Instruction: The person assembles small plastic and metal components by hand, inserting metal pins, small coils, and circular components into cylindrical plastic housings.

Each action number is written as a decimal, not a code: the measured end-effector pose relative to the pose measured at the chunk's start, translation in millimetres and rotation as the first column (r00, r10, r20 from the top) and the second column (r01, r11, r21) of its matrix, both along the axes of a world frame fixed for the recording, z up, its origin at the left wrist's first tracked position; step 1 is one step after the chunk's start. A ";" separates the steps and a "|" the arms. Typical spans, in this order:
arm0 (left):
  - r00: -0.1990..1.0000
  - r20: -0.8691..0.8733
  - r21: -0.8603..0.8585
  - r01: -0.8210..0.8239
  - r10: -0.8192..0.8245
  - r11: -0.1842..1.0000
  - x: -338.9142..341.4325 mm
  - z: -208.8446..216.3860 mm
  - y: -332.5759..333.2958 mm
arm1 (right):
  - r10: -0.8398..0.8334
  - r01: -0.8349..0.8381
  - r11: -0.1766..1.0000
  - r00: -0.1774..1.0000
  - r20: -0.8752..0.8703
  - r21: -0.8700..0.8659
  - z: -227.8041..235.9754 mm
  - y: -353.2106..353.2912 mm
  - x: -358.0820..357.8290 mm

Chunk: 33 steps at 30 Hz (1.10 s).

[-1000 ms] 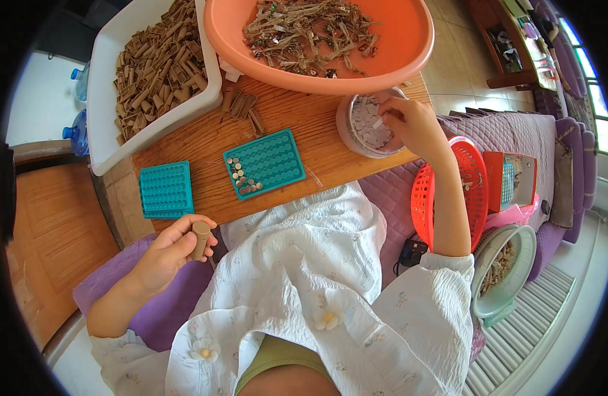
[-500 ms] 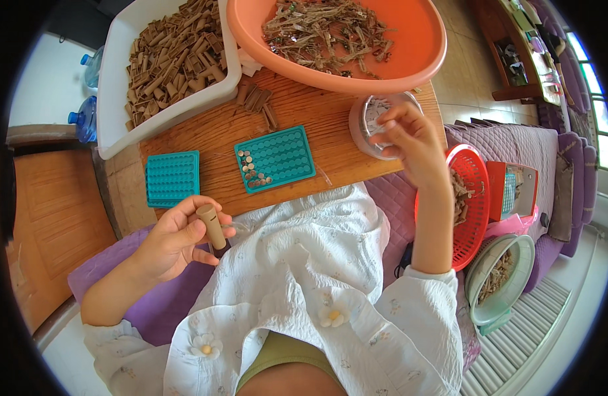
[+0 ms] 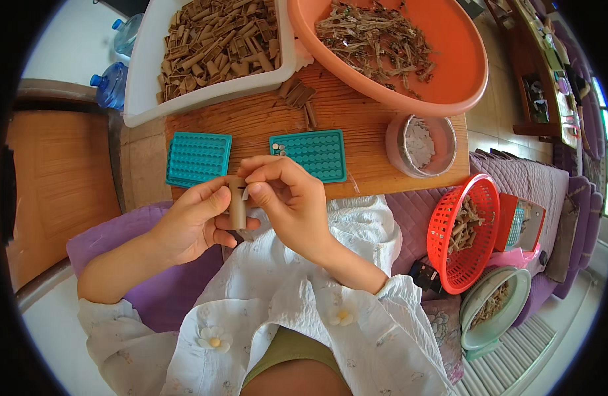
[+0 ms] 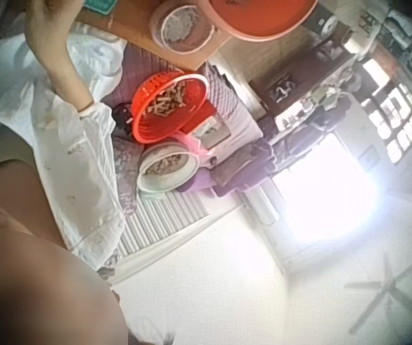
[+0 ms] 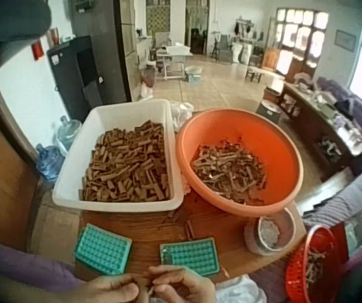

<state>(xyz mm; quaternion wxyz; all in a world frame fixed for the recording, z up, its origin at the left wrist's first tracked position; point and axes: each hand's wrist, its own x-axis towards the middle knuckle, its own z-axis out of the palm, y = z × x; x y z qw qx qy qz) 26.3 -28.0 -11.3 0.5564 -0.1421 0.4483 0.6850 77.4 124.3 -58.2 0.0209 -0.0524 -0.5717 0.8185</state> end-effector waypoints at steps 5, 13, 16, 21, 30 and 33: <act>0.996 -0.032 0.015 0.087 -0.087 0.996 0.1 5.0 -1.1 | -0.128 0.127 0.992 0.991 -0.042 -0.015 3.8 -2.8 2.0; 0.996 -0.040 0.014 0.078 -0.077 0.997 0.3 3.8 -0.6 | -0.152 0.202 0.943 0.969 -0.195 0.266 0.8 -6.5 4.2; 0.999 -0.035 -0.024 0.038 -0.039 0.999 1.9 0.7 0.5 | -0.159 0.173 0.966 0.983 -0.086 0.190 -0.2 -12.3 5.6; 0.996 -0.057 -0.121 0.064 -0.071 0.991 2.6 -12.0 -3.0 | -0.087 0.081 0.987 0.995 0.039 0.142 -17.6 -17.5 1.8; 0.998 0.062 -0.218 -0.015 0.029 0.976 3.5 -15.4 -1.4 | 0.075 -0.073 0.997 0.985 0.154 -0.018 -30.8 -15.1 3.5; 0.999 0.038 -0.224 -0.004 0.013 0.975 0.1 -12.9 3.4 | 0.018 -0.014 0.999 0.992 0.127 -0.035 -34.2 -18.2 3.0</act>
